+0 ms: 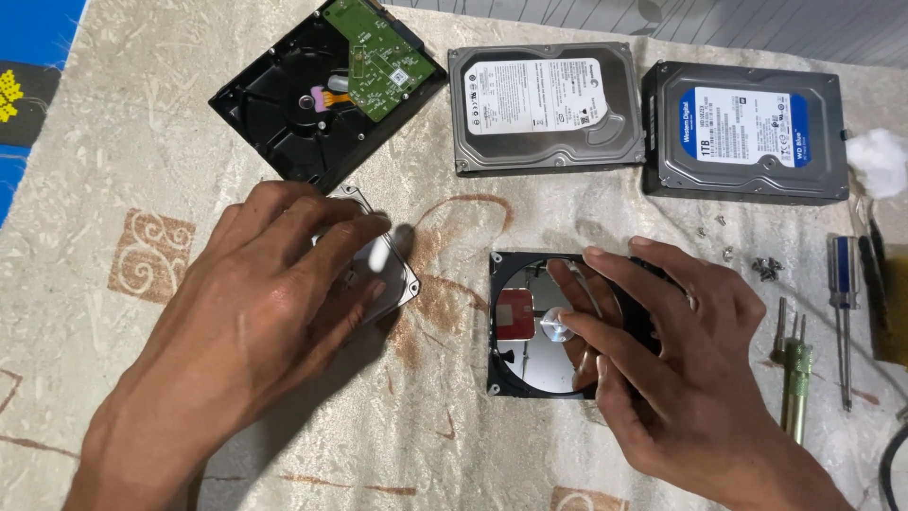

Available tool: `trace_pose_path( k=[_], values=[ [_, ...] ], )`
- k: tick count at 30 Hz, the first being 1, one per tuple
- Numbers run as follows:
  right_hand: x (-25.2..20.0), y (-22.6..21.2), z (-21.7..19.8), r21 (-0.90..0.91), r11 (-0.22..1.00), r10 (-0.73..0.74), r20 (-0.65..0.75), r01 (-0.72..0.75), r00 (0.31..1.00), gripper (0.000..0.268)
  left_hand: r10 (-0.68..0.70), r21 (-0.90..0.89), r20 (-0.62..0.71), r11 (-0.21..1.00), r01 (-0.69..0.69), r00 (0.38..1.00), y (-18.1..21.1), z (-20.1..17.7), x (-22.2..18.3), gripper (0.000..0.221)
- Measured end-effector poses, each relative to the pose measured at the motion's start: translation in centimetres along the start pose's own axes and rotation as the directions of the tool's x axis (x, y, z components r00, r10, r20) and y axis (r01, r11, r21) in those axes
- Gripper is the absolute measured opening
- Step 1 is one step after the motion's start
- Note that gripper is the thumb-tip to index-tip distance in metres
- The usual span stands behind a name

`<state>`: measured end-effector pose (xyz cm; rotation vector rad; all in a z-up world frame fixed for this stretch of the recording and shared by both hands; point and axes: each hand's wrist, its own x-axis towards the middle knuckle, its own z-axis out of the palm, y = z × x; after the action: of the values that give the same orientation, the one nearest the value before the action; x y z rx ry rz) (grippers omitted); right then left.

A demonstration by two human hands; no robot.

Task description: Cleaning internal hard drive platters and reassembling the spindle and motor components using a screwdriver.

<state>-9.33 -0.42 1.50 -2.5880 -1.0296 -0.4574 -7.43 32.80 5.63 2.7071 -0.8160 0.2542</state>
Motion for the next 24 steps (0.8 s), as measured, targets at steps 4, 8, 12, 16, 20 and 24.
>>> trace_pose_path(
  k=[4,8,12,16,20,24],
  values=[
    [0.1,-0.2,-0.3,0.013,1.0,0.007,0.003,-0.007,1.0,0.038,0.003,0.011,-0.011,1.0,-0.003,1.0,0.1,0.0,0.0,0.046],
    [0.1,-0.3,-0.4,0.008,1.0,0.014,-0.019,-0.014,1.0,0.034,-0.004,0.001,0.002,1.0,0.004,1.0,0.2,-0.2,0.0,0.046],
    [-0.1,-0.3,-0.5,0.022,1.0,0.012,-0.002,-0.011,1.0,0.043,-0.005,-0.004,0.008,1.0,0.005,1.0,0.2,-0.2,0.1,0.046],
    [-0.8,-0.3,-0.3,0.035,0.999,0.01,0.009,-0.011,1.0,0.063,-0.002,0.001,0.018,1.0,0.002,1.0,0.1,-0.1,0.0,0.049],
    [-0.4,-0.8,-0.5,0.031,1.0,-0.003,0.033,0.002,0.999,0.062,0.005,0.002,0.019,1.0,-0.005,1.0,0.1,-0.2,0.1,0.047],
    [-0.5,-1.3,-0.4,0.055,0.998,0.023,0.082,-0.028,0.996,0.069,0.008,-0.014,0.011,1.0,-0.007,1.0,0.2,-0.2,0.1,0.046]
  ],
)
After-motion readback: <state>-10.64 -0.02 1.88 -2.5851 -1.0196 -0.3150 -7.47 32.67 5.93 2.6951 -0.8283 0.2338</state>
